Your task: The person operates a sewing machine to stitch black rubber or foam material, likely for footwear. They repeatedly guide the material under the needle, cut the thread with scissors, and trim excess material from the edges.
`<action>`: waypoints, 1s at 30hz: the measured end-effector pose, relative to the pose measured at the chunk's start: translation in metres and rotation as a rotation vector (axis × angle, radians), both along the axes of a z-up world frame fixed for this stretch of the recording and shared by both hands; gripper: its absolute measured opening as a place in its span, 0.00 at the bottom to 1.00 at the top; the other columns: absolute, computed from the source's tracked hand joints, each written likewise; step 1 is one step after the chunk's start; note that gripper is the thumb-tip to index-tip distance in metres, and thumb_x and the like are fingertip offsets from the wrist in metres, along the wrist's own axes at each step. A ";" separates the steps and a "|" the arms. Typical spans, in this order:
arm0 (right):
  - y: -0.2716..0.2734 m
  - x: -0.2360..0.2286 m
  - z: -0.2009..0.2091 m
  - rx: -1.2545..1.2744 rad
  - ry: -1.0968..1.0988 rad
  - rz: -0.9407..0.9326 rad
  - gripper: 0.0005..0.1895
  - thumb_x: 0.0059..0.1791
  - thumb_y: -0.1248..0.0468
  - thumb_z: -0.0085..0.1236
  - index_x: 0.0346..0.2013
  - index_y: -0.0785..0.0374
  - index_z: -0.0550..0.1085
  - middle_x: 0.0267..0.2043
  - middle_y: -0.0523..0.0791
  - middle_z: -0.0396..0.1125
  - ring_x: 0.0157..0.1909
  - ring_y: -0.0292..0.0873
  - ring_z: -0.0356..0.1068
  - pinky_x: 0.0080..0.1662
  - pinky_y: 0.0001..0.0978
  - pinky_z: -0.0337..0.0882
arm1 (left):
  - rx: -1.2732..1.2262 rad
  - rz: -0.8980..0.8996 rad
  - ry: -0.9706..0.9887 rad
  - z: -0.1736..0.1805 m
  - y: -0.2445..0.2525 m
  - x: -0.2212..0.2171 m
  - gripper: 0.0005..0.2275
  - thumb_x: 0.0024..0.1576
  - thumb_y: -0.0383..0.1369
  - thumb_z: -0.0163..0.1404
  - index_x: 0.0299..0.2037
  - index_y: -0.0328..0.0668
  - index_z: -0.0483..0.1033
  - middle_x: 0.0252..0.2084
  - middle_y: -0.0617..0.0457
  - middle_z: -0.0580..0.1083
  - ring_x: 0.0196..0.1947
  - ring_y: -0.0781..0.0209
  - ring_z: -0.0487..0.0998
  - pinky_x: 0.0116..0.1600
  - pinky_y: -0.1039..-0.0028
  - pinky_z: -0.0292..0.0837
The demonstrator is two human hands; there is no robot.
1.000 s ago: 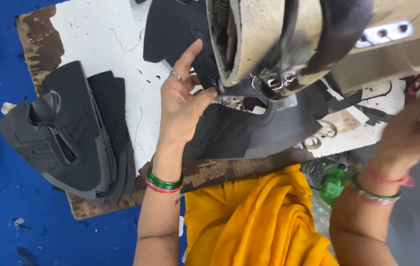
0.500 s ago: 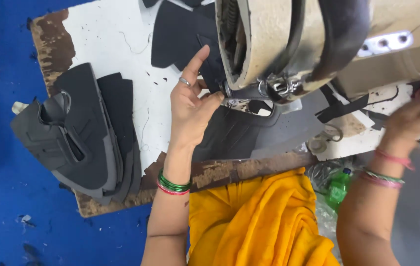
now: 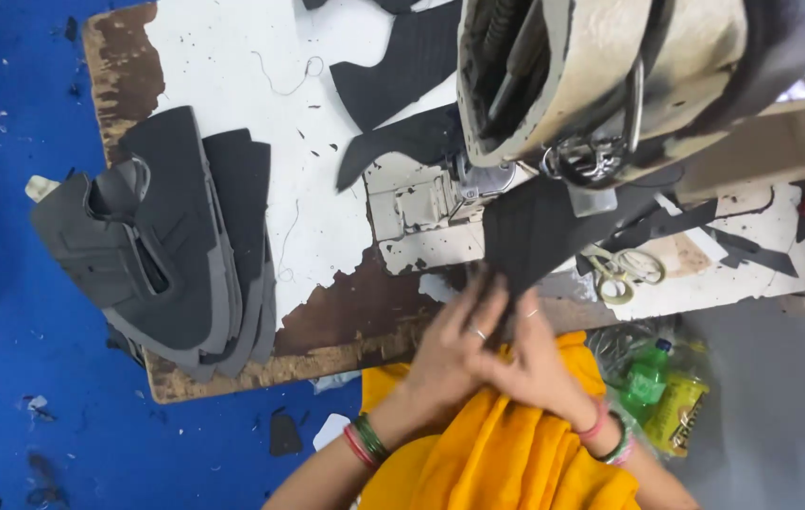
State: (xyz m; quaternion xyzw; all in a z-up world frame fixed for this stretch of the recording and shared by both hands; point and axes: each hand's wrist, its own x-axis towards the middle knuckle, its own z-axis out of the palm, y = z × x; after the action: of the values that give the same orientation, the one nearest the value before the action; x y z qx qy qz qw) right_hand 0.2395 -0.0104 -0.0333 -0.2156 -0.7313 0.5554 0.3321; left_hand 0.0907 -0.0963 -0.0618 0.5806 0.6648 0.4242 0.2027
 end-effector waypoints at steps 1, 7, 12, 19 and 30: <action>0.013 -0.001 0.010 0.070 -0.181 -0.132 0.32 0.50 0.65 0.58 0.64 0.75 0.57 0.59 0.59 0.58 0.58 0.54 0.62 0.55 0.43 0.64 | 0.035 -0.062 0.028 -0.009 0.000 0.005 0.26 0.55 0.25 0.52 0.67 0.37 0.66 0.65 0.33 0.69 0.60 0.37 0.73 0.63 0.58 0.72; 0.110 0.025 0.034 0.571 -0.497 -0.468 0.09 0.56 0.73 0.60 0.51 0.68 0.74 0.37 0.52 0.69 0.35 0.53 0.69 0.40 0.41 0.69 | 0.031 -0.170 0.044 -0.037 0.012 0.001 0.16 0.57 0.21 0.48 0.54 0.43 0.80 0.62 0.47 0.74 0.57 0.47 0.78 0.62 0.59 0.75; 0.139 -0.012 0.061 1.042 -0.408 -0.495 0.18 0.48 0.76 0.61 0.53 0.70 0.71 0.51 0.56 0.71 0.54 0.62 0.70 0.55 0.49 0.71 | -0.017 -0.137 0.107 -0.031 0.060 0.002 0.14 0.60 0.22 0.49 0.55 0.40 0.79 0.62 0.48 0.74 0.56 0.48 0.78 0.61 0.58 0.74; 0.062 0.033 -0.030 0.447 -0.489 -0.559 0.13 0.50 0.75 0.61 0.50 0.65 0.76 0.47 0.51 0.72 0.47 0.50 0.73 0.50 0.40 0.73 | 0.047 0.052 0.391 -0.034 0.116 0.007 0.25 0.53 0.19 0.47 0.64 0.25 0.67 0.66 0.37 0.63 0.52 0.41 0.78 0.50 0.65 0.77; 0.040 0.034 -0.034 0.419 -0.522 -0.438 0.13 0.51 0.70 0.60 0.51 0.68 0.76 0.53 0.53 0.71 0.51 0.55 0.72 0.52 0.40 0.72 | -0.035 0.046 0.392 0.011 0.018 -0.019 0.10 0.51 0.24 0.55 0.43 0.40 0.81 0.42 0.48 0.69 0.32 0.53 0.77 0.34 0.63 0.75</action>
State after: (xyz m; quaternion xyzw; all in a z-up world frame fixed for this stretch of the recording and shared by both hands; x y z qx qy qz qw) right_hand 0.2733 0.0292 -0.0668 -0.4277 -0.8253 0.2368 0.2825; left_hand 0.0722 -0.0784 -0.0511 0.6330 0.7120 0.2958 0.0697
